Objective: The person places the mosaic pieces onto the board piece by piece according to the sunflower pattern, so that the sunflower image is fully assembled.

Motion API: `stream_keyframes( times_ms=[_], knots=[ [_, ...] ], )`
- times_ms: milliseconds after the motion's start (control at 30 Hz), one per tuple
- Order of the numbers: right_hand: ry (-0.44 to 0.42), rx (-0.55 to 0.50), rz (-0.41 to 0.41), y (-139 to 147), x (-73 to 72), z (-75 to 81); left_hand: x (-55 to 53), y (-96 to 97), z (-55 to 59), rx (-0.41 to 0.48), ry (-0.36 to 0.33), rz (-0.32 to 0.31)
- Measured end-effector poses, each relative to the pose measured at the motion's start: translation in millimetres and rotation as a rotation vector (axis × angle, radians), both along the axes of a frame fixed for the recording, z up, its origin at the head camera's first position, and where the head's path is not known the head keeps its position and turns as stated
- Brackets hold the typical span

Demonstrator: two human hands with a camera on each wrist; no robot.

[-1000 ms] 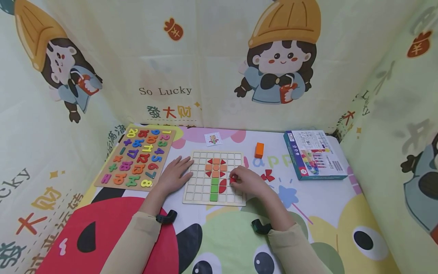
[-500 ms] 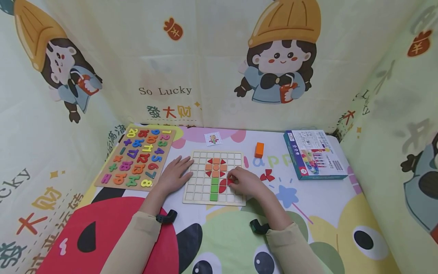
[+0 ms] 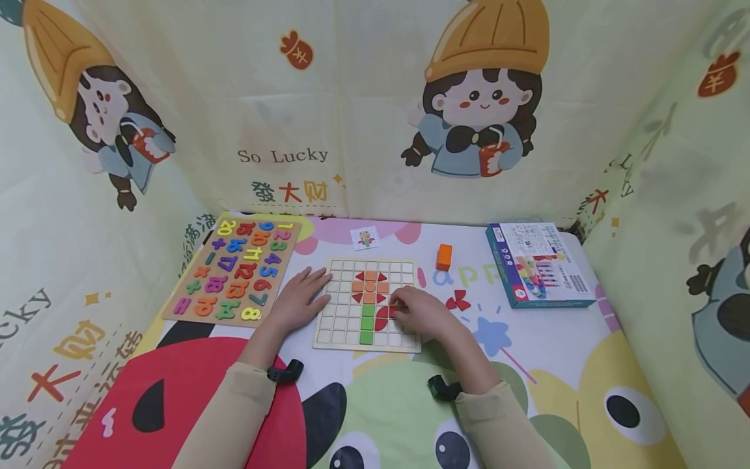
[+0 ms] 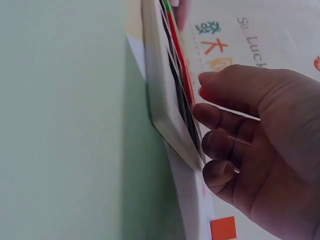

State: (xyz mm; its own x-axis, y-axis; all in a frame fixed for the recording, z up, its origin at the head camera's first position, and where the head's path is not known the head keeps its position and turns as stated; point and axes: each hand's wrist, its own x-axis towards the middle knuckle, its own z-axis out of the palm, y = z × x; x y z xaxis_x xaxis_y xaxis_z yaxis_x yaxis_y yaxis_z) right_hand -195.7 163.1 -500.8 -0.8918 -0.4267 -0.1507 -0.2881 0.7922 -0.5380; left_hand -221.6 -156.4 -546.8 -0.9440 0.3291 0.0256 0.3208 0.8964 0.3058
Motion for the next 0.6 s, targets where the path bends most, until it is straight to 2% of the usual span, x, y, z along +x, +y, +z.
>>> stream_keyframes(
  times_ms=[100,333,600],
  knots=[
    [-0.017,-0.013,-0.034,8.2,0.8,4.0,0.5,0.5,0.4,0.005,-0.006,0.002],
    [0.029,-0.013,-0.057,41.0,-1.6,8.7,0.4,0.6,-0.7,-0.002,0.003,0.004],
    [-0.006,-0.015,-0.134,80.3,-4.6,11.4,-0.6,-0.3,-0.7,0.001,0.009,0.002]
  ],
)
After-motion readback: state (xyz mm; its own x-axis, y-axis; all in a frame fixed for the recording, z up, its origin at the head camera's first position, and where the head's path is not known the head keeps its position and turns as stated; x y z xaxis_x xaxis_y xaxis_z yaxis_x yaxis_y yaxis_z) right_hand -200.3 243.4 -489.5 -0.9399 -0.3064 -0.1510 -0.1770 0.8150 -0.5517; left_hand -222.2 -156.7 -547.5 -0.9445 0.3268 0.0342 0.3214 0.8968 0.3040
